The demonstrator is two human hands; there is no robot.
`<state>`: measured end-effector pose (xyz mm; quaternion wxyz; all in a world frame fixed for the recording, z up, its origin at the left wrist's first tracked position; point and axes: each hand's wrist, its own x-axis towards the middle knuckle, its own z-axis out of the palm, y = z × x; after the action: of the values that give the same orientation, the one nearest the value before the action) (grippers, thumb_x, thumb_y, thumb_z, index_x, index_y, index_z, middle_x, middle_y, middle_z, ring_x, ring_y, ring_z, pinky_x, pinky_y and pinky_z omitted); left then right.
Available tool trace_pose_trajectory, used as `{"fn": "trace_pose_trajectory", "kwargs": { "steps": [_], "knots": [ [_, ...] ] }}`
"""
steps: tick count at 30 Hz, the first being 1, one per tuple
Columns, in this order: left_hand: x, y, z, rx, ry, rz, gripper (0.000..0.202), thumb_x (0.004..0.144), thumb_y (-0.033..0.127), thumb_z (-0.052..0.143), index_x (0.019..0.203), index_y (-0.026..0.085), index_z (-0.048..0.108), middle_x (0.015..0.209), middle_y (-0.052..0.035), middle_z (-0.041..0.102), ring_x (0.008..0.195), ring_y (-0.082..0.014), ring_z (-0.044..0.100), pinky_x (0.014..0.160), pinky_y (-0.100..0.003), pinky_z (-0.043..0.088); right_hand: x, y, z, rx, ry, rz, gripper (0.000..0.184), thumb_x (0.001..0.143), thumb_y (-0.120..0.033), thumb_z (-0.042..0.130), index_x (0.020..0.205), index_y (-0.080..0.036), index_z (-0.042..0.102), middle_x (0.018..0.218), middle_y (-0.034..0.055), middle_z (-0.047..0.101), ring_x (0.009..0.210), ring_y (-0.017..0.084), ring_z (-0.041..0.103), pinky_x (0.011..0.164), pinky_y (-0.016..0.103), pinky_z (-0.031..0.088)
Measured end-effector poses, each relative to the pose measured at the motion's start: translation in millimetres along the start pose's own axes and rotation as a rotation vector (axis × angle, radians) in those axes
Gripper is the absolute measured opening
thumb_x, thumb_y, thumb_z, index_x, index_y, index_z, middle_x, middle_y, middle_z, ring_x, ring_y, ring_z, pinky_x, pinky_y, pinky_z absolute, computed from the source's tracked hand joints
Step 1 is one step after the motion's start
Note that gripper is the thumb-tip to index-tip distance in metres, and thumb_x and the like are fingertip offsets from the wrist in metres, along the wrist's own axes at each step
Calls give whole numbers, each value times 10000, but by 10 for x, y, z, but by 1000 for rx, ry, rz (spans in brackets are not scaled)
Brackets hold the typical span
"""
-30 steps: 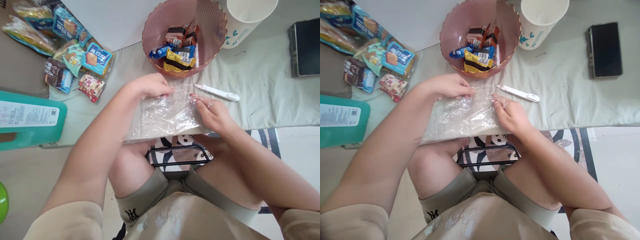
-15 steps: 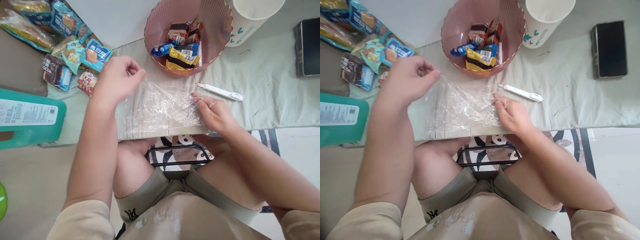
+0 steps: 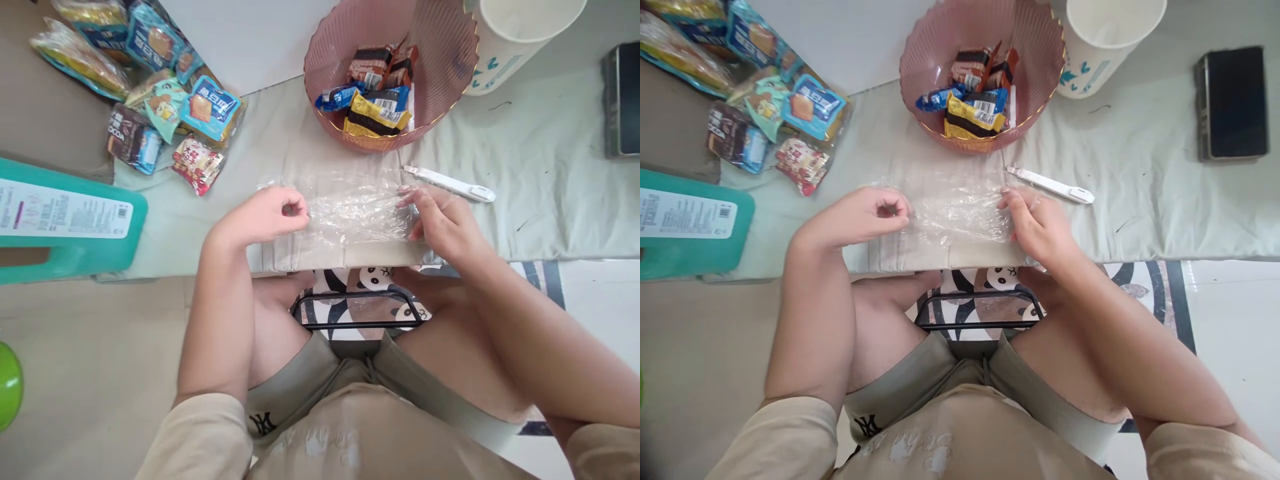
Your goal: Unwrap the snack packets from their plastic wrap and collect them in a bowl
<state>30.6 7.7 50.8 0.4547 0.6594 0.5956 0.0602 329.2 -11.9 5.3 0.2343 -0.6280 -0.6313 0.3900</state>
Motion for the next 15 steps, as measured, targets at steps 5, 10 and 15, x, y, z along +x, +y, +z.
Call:
{"fn": "trace_pose_trajectory", "kwargs": {
  "steps": [5,10,15],
  "knots": [
    [39,-102,20,-520,203,-78,163,796,278,710,728,222,573,545,28,577,466,-95,500,470,-217,371,20,-13,-19,-63,48,-41,350,965,-480,513,797,-228,689,842,67,760,690,216,669,644,358,477],
    [88,-190,-59,-555,138,-219,107,801,242,719,733,176,668,576,-1,624,484,-71,539,471,-176,394,35,-60,-42,-150,117,16,244,916,-367,566,734,-228,649,578,5,563,628,193,575,617,341,403],
    [40,-204,-85,-624,36,-198,151,652,156,802,732,169,674,683,-7,696,657,-103,671,625,-180,530,59,-61,-23,-168,158,77,231,920,-368,579,743,-234,640,502,-38,446,518,158,457,577,334,345]
  ]
}}
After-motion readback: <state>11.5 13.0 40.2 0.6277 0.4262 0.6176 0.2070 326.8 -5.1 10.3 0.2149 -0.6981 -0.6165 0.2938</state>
